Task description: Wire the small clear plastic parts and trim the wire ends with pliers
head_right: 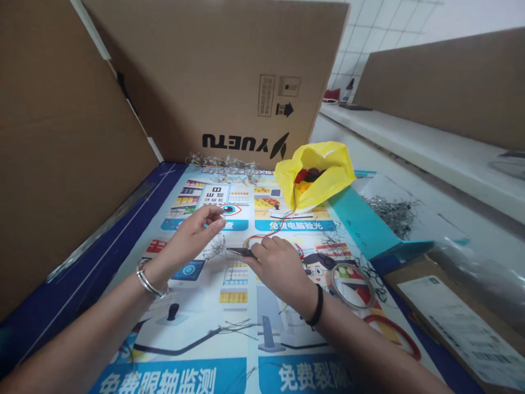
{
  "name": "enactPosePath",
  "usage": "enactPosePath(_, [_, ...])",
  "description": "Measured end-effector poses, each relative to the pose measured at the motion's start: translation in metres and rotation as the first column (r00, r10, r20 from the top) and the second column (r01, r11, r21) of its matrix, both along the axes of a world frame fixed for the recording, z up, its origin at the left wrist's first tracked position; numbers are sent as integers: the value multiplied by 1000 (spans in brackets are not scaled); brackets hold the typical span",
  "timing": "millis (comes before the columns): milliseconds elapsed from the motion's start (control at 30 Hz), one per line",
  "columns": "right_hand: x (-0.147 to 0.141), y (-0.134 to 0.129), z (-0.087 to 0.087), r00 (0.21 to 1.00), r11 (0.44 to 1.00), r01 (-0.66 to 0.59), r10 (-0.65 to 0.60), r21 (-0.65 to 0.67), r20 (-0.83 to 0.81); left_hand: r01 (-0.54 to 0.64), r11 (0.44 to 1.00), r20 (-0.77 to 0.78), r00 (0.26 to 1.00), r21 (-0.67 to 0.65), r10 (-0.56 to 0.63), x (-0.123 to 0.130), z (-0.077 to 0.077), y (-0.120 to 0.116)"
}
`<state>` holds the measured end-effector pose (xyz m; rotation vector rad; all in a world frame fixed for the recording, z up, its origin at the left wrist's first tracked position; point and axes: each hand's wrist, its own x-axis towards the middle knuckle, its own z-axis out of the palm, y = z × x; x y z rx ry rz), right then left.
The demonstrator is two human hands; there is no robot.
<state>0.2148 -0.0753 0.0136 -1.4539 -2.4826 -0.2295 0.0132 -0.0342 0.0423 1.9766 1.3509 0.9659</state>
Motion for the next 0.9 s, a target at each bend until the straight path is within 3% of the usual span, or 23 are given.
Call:
enactPosePath(133, [10,4,8,989,998,61,-58,15,-134,51,980,228,974,-190,-7,7,-2,-3])
enactPosePath(233, [15,7,10,958,988,17,-61,-155,-280,158,959,396,917,-234,-55,8,-1,-6])
enactPosePath(333, [16,10,10,876,914,-150,-54,-377,-479,265,936,491,863,-233,-122,7,0,-8])
enactPosePath(433, [16,12,8,756,812,-315,-99,-492,-648,344,913,518,834,-219,-190,6,-1,-10])
enactPosePath(567, [15,10,8,650,700,-447,-174,-557,-740,326,921,515,838,-212,-178,7,0,-10])
enactPosePath(900, [17,9,1,589,621,-521,-234,-585,-773,253,946,443,885,-202,-142,8,2,-11])
